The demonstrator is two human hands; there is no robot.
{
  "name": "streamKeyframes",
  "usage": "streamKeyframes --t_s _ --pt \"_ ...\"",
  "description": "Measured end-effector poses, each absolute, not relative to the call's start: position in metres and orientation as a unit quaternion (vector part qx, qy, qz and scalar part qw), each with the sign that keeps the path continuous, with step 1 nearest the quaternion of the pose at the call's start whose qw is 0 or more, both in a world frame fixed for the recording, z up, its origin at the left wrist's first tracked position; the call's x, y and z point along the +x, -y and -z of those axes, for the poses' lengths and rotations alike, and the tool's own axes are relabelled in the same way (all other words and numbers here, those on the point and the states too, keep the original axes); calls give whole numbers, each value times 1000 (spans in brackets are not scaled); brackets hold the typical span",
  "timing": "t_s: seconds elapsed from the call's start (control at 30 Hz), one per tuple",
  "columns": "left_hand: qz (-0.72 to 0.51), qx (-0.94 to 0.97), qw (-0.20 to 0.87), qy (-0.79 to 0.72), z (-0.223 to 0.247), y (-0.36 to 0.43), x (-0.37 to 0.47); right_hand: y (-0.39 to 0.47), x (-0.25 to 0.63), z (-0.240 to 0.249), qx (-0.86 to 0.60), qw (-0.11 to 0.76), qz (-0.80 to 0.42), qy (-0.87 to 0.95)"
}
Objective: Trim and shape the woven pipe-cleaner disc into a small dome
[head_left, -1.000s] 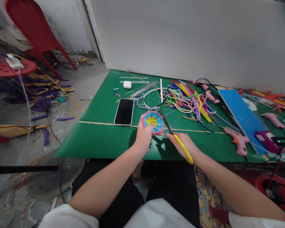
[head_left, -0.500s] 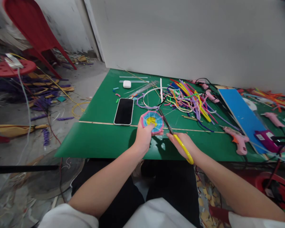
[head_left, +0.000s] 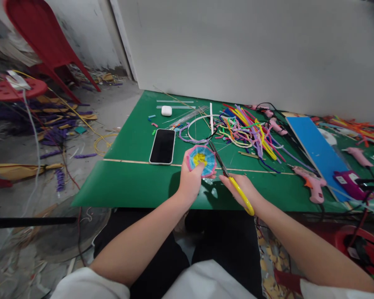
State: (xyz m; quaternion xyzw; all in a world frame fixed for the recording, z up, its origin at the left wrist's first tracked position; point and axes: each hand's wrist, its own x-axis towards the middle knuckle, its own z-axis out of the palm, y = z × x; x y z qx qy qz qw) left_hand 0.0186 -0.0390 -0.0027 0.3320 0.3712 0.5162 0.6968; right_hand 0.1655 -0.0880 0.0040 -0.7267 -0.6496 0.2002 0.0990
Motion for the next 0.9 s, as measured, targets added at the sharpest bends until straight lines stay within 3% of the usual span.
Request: streamKeyframes --t_s 0.47,0.9 --pt "-557 399 651 -326 -5 51 12 97 167 -4 -640 184 -228 711" --pt "-547 387 660 -339 -3 44 12 97 173 4 -630 163 -284 705"
